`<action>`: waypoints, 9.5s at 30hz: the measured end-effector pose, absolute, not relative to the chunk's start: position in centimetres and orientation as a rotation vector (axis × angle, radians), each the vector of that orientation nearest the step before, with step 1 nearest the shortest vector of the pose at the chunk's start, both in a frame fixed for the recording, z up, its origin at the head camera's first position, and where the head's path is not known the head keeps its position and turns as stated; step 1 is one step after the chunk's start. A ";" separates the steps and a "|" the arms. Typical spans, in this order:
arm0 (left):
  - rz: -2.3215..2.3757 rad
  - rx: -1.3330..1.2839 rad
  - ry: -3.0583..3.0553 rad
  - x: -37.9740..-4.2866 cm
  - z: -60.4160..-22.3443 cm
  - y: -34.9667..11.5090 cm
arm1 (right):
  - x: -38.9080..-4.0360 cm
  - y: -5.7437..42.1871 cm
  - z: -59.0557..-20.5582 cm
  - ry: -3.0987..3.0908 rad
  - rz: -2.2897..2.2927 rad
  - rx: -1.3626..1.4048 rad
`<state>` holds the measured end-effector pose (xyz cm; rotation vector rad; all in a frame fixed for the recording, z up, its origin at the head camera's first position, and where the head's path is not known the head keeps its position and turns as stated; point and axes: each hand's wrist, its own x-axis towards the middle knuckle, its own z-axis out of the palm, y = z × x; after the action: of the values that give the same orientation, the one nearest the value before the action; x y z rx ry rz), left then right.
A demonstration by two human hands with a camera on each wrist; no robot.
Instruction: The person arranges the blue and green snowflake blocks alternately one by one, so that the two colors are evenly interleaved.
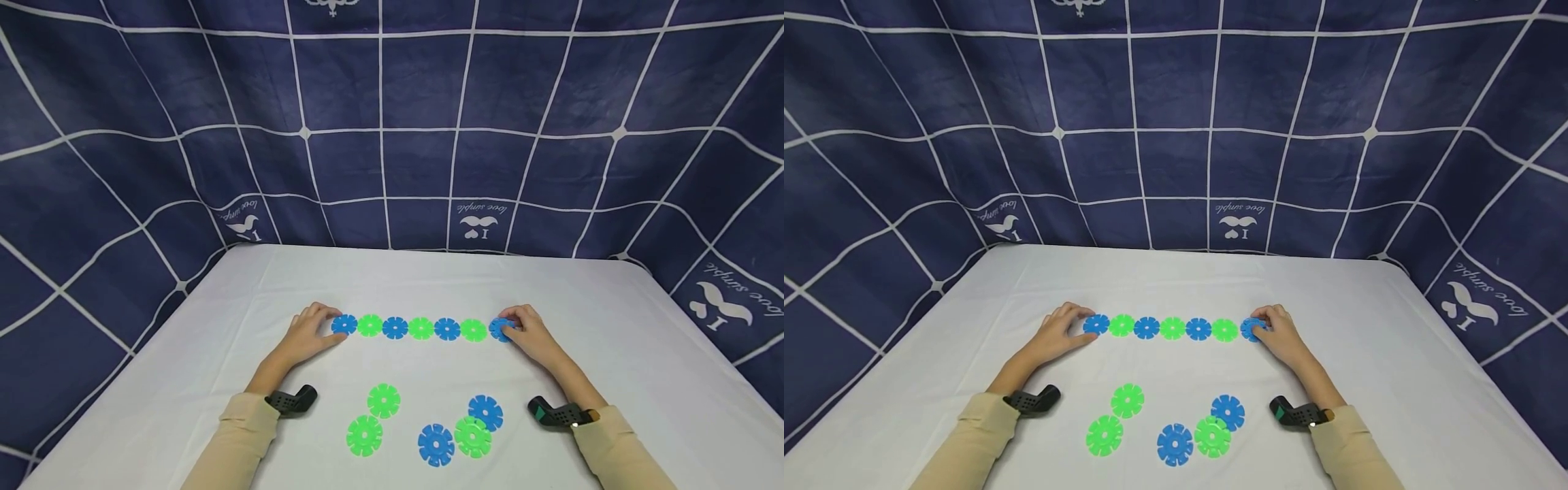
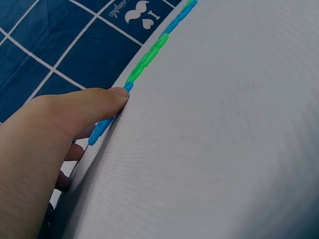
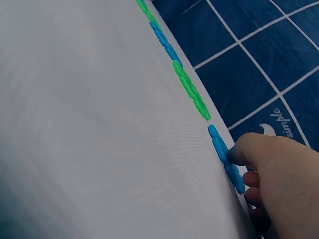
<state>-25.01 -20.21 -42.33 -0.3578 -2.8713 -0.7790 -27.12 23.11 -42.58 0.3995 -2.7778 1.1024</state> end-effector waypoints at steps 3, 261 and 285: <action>-0.777 -0.366 -2.870 -25.0 -42.3 -20.2 | -27.0 23.0 -42.7 -2.795 1.052 0.406; -0.770 -0.379 -2.862 -25.2 -42.4 -20.2 | -27.6 27.8 -41.2 -2.986 1.089 0.413; -0.767 -0.367 -2.871 -25.2 -42.4 -20.1 | -27.5 27.2 -40.4 -2.915 1.201 0.495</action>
<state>-25.18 -20.12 -42.43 -0.3670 -2.8713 -0.7674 -27.50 27.16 -40.44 0.4948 -2.9146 1.2012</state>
